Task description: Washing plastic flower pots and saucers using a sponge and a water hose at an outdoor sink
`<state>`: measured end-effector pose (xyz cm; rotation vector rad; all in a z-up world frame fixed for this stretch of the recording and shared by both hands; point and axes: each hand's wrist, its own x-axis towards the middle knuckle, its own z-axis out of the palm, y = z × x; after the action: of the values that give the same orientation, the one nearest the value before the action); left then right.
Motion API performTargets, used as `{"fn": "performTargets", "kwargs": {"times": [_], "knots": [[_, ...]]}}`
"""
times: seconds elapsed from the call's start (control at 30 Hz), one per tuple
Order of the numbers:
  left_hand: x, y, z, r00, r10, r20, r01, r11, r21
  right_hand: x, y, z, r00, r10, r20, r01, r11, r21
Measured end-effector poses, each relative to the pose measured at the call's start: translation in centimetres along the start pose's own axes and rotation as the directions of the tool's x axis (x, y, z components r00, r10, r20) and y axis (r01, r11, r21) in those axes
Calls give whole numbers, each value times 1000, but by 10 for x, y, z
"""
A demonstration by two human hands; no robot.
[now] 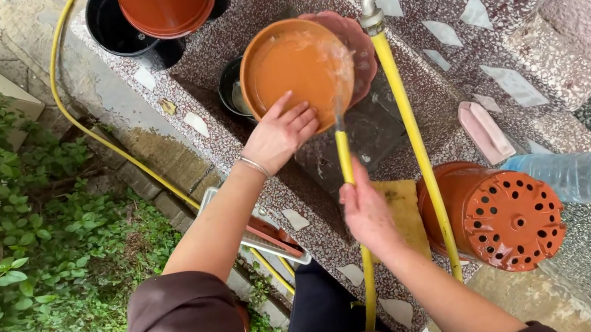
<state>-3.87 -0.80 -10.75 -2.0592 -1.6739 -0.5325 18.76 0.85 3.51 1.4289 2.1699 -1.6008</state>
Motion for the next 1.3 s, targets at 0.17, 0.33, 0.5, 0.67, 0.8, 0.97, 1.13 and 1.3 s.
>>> {"fn": "performTargets", "kwargs": {"times": [0.17, 0.33, 0.5, 0.67, 0.8, 0.97, 1.13, 1.3], "knots": [[17, 8, 32, 989, -103, 110, 101, 995, 22, -9, -17, 19, 996, -30, 81, 32, 999, -28], [-2, 21, 17, 985, -162, 52, 167, 978, -125, 1, -8, 0, 1000, 25, 19, -25, 999, 21], [6, 15, 24, 955, -293, 57, 294, 895, -335, 3, -8, 12, 997, -63, 47, 62, 998, 35], [9, 3, 31, 783, -610, 123, 529, 550, -646, 11, 3, 12, 998, -69, 5, 69, 994, 90], [8, 1, 27, 422, -816, 395, 234, -323, -917, 24, 30, 18, 984, -162, -75, 173, 970, 171], [2, 6, 12, 221, -797, 563, -168, -599, -783, 32, 32, 23, 980, -181, -79, 195, 953, 233], [-43, 4, 53, 140, -752, 644, -263, -656, -708, 57, 52, 23, 981, -159, -111, 189, 915, 356], [-38, 3, -67, 37, -789, 614, -362, -583, -727, 64, 62, 28, 983, -122, -140, 166, 914, 369]]}}
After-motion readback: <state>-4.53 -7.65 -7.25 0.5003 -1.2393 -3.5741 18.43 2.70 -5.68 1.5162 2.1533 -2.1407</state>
